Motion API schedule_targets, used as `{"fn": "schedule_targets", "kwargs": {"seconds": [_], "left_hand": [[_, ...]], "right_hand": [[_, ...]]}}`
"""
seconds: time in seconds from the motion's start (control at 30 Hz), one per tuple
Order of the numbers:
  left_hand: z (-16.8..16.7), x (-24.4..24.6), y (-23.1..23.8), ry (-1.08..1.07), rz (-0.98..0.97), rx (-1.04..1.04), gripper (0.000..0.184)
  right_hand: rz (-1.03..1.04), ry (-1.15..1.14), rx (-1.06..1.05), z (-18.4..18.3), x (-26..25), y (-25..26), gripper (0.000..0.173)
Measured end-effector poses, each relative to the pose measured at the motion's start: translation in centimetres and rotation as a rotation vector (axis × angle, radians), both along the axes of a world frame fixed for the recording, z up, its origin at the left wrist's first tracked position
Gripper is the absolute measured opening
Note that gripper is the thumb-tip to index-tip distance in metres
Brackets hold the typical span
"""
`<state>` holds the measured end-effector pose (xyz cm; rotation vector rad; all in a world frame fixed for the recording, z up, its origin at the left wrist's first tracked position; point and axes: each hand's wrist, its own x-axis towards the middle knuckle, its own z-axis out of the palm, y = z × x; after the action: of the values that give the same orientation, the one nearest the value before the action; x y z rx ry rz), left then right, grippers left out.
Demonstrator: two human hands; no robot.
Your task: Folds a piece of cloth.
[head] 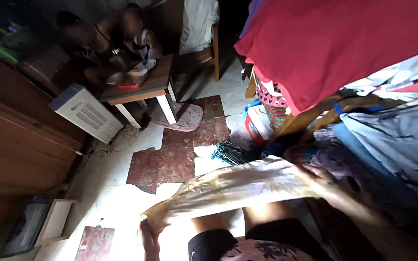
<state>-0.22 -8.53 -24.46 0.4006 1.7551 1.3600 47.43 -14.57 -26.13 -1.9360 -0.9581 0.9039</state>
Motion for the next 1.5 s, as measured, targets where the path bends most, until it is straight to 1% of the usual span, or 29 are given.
{"fn": "schedule_targets", "kwargs": {"seconds": [0.03,0.1,0.17,0.2,0.33,0.47,0.63,0.73,0.83,1.0,1.07,1.13,1.17,1.2,1.27,1.3,1.33,1.37,1.43,1.47,1.5], "left_hand": [[-1.1,-0.2,-1.5,0.012,-0.011,-0.039,0.028],[-3.7,-1.0,-4.1,-0.032,-0.035,-0.063,0.029],[-5.4,-1.7,-5.6,-0.053,-0.039,-0.052,0.028],[-5.7,-1.9,-6.0,-0.054,-0.034,-0.038,0.027],[-5.4,-2.2,-6.0,-0.06,-0.026,0.044,0.023],[-3.8,-2.1,-5.8,-0.022,-0.059,0.12,0.024],[-4.0,-2.8,-6.7,-0.026,-0.048,0.113,0.022],[-4.0,-3.0,-7.3,-0.02,-0.049,0.162,0.023],[-3.3,-3.0,-7.5,0.003,-0.056,0.205,0.022],[-2.0,-2.6,-6.9,0.025,-0.048,0.206,0.023],[-2.0,-2.7,-7.2,0.053,-0.076,0.166,0.02],[-3.3,-3.3,-7.7,0.133,-0.129,0.054,0.014],[-4.4,-3.6,-7.8,0.19,-0.179,-0.021,0.017],[-5.7,-4.0,-7.8,0.245,-0.238,-0.09,0.026],[-8.0,-4.2,-6.5,0.25,-0.35,-0.217,0.054],[-9.1,-3.9,-5.2,0.226,-0.393,-0.265,0.064],[-9.9,-3.1,-3.7,0.209,-0.429,-0.298,0.069],[-10.4,-1.9,-2.1,0.191,-0.468,-0.327,0.071],[-10.4,0.9,1.2,0.177,-0.567,-0.358,0.075],[-10.0,2.3,2.7,0.19,-0.618,-0.322,0.075],[-9.8,3.3,4.2,0.216,-0.66,-0.228,0.068]], "right_hand": [[0.026,-0.037,-0.008,-1.2,-0.1,-1.4,0.037],[0.073,-0.136,0.019,-3.9,-0.1,-4.1,0.033],[0.092,-0.174,-0.009,-5.1,-0.1,-6.1,0.035],[0.086,-0.165,-0.033,-5.2,-0.2,-6.8,0.036],[0.069,-0.214,0.009,-5.0,-0.7,-8.0,0.035],[0.038,-0.273,0.116,-4.7,-0.7,-8.6,0.039],[0.033,-0.249,0.032,-4.3,-1.0,-10.4,0.034],[-0.018,-0.255,0.1,-4.3,-1.3,-11.2,0.035],[-0.05,-0.21,0.091,-3.2,-1.3,-11.8,0.032],[-0.042,-0.226,0.029,-2.8,-1.1,-12.4,0.032],[-0.02,-0.181,-0.045,-1.7,-1.5,-12.7,0.031],[0.009,-0.148,-0.115,-2.3,-1.7,-13.4,0.033],[0.03,-0.143,-0.137,-3.3,-1.6,-13.7,0.035],[0.047,-0.133,-0.16,-4.6,-1.4,-13.8,0.038],[0.048,-0.084,-0.175,-7.7,-0.4,-12.7,0.046],[0.042,-0.039,-0.159,-8.5,-0.1,-11.3,0.048],[0.029,0.008,-0.124,-8.7,-0.3,-9.5,0.049],[0.009,0.076,-0.114,-8.5,-0.6,-7.1,0.053],[-0.01,0.313,-0.15,-7.4,-1.6,-2.2,0.063],[-0.002,0.422,-0.194,-6.9,-1.7,0.1,0.067],[-0.009,0.469,-0.226,-6.9,-1.5,2.1,0.069]]}}
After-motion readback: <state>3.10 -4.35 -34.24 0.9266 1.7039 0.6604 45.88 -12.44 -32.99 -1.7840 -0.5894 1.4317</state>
